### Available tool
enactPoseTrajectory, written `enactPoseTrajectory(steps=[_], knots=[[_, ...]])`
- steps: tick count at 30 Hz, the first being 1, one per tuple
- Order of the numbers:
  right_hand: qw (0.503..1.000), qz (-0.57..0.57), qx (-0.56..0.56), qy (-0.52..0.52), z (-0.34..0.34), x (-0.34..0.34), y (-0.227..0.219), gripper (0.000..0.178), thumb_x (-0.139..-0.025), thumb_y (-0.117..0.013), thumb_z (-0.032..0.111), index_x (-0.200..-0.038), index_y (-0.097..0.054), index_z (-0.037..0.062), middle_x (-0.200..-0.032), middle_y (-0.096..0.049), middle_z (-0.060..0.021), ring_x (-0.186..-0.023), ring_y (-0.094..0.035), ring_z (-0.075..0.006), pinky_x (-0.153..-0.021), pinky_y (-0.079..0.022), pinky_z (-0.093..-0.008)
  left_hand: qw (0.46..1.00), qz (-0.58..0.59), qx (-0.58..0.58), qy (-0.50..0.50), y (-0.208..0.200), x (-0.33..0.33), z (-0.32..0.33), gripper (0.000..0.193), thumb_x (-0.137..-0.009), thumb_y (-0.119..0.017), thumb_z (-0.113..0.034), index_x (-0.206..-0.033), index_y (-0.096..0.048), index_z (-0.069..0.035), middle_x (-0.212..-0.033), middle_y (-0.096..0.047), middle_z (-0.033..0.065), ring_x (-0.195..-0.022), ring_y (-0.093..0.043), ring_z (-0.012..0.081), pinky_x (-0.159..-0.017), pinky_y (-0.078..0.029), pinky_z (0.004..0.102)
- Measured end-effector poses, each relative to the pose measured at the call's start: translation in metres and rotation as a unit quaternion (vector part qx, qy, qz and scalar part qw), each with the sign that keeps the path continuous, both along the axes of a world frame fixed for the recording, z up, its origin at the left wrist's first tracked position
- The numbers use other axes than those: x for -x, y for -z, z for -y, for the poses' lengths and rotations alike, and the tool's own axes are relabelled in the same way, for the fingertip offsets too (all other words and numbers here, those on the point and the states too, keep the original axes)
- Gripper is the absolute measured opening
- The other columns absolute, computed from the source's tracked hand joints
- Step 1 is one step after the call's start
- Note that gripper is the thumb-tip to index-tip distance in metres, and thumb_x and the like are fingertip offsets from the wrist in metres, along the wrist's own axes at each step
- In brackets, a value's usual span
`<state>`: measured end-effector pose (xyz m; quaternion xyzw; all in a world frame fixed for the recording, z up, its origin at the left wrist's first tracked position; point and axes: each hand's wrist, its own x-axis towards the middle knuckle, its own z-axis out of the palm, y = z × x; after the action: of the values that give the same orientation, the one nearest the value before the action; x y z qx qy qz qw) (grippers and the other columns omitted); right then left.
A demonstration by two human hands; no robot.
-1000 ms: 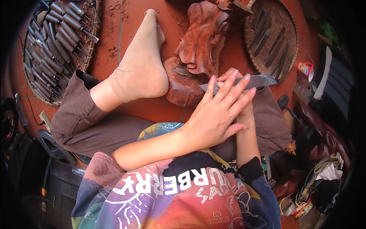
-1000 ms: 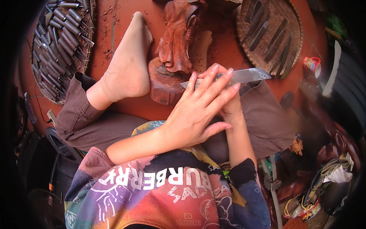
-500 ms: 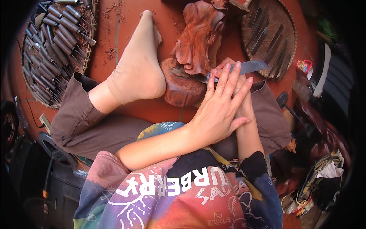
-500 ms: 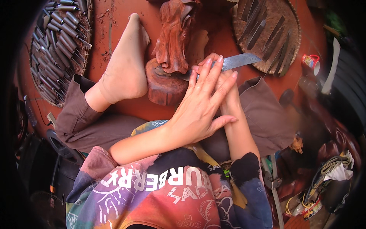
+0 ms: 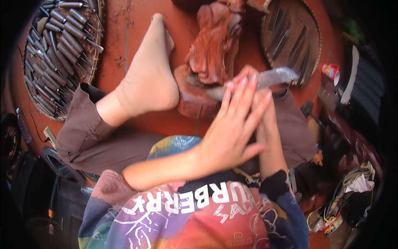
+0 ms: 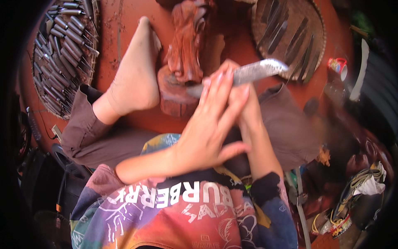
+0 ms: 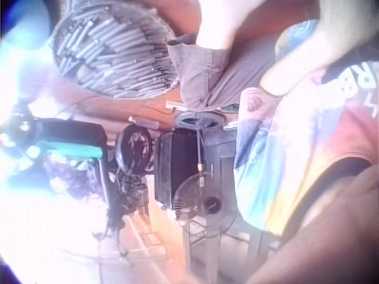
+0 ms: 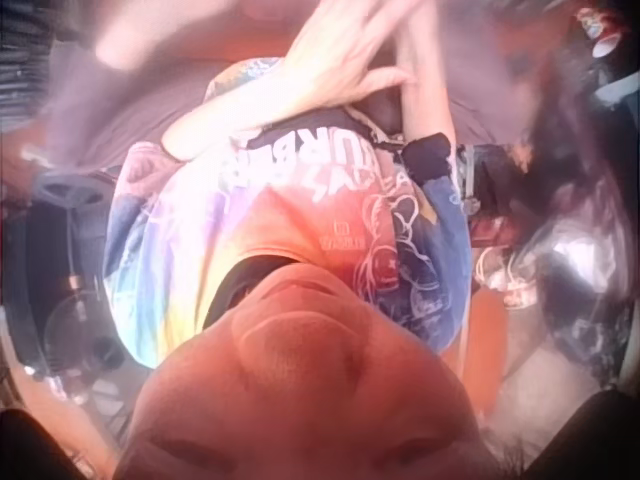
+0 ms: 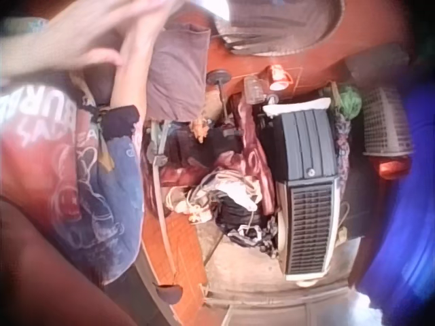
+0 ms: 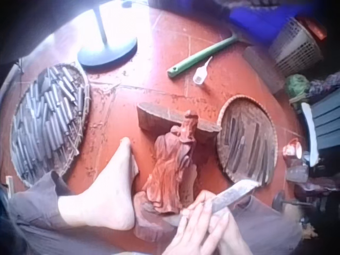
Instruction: The person is carving a wooden object using a knife. They hold the wood between their feet and use the knife to shape and refine the surface.
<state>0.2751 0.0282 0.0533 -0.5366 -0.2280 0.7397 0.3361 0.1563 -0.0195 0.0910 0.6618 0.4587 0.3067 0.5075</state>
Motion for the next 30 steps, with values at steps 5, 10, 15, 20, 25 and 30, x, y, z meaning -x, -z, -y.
enactPoseTrajectory(steps=[5,10,15,20,25,30], knots=[[0.997,0.073,-0.014,-0.007,-0.008,-0.004,0.017,0.021,-0.081,-0.069,0.008,-0.077,-0.048,0.0094,-0.074,-0.054,0.0006,-0.064,-0.053,-0.008,-0.055,-0.046,-0.023,1.0,-0.013,-0.015,-0.025,0.018,-0.013,-0.009,0.101,-0.067,-0.076,-0.042,-0.143,-0.023,-0.001,-0.146,-0.008,0.0332,-0.138,-0.009,0.0472,-0.109,-0.016,0.0557],[0.997,0.055,0.019,-0.043,-0.012,-0.006,0.015,0.021,-0.078,-0.07,0.004,-0.079,-0.05,0.0079,-0.074,-0.054,0.0007,-0.066,-0.054,-0.0076,-0.055,-0.046,-0.0222,1.0,-0.006,0.02,0.003,0.015,-0.005,-0.002,0.102,-0.068,-0.075,-0.043,-0.144,-0.02,-0.001,-0.147,-0.005,0.0334,-0.138,-0.005,0.0476,-0.108,-0.015,0.0583],[0.996,0.049,-0.012,-0.068,-0.017,-0.009,0.018,0.02,-0.078,-0.07,0.006,-0.081,-0.051,0.0067,-0.074,-0.055,-0.0011,-0.068,-0.056,-0.0098,-0.058,-0.049,-0.0235,1.0,-0.004,0.006,-0.009,0.015,-0.009,-0.012,0.101,-0.068,-0.076,-0.04,-0.144,-0.021,-0.002,-0.147,-0.006,0.0331,-0.138,-0.006,0.0476,-0.109,-0.012,0.0562],[0.997,-0.017,0.018,-0.076,-0.026,-0.012,0.021,0.017,-0.079,-0.069,0.007,-0.083,-0.053,0.0052,-0.074,-0.056,-0.0006,-0.071,-0.057,-0.0096,-0.059,-0.049,-0.0237,1.0,0.014,0.003,-0.026,0.028,-0.009,-0.015,0.1,-0.068,-0.077,-0.039,-0.144,-0.023,-0.003,-0.147,-0.006,0.0331,-0.137,-0.007,0.0486,-0.111,-0.01,0.0527],[0.989,0.038,-0.047,-0.136,-0.02,-0.02,0.022,0.015,-0.077,-0.068,0.003,-0.087,-0.057,0.0031,-0.081,-0.059,-0.0045,-0.074,-0.062,-0.0142,-0.066,-0.054,-0.0277,0.999,-0.028,0.028,0.006,0.007,-0.006,-0.008,0.101,-0.067,-0.076,-0.042,-0.144,-0.022,-0.006,-0.147,-0.002,0.0334,-0.137,-0.006,0.05,-0.107,-0.014,0.0606],[0.987,0.002,0.04,-0.156,-0.035,-0.023,0.021,0.016,-0.076,-0.069,0.002,-0.09,-0.061,-0.0003,-0.085,-0.061,-0.0048,-0.075,-0.061,-0.0122,-0.066,-0.053,-0.0252,1.0,-0.006,0.024,-0.015,0.022,-0.015,-0.009,0.104,-0.067,-0.078,-0.04,-0.145,-0.019,-0.006,-0.147,0.0,0.0345,-0.135,-0.004,0.0531,-0.107,-0.015,0.0596]])
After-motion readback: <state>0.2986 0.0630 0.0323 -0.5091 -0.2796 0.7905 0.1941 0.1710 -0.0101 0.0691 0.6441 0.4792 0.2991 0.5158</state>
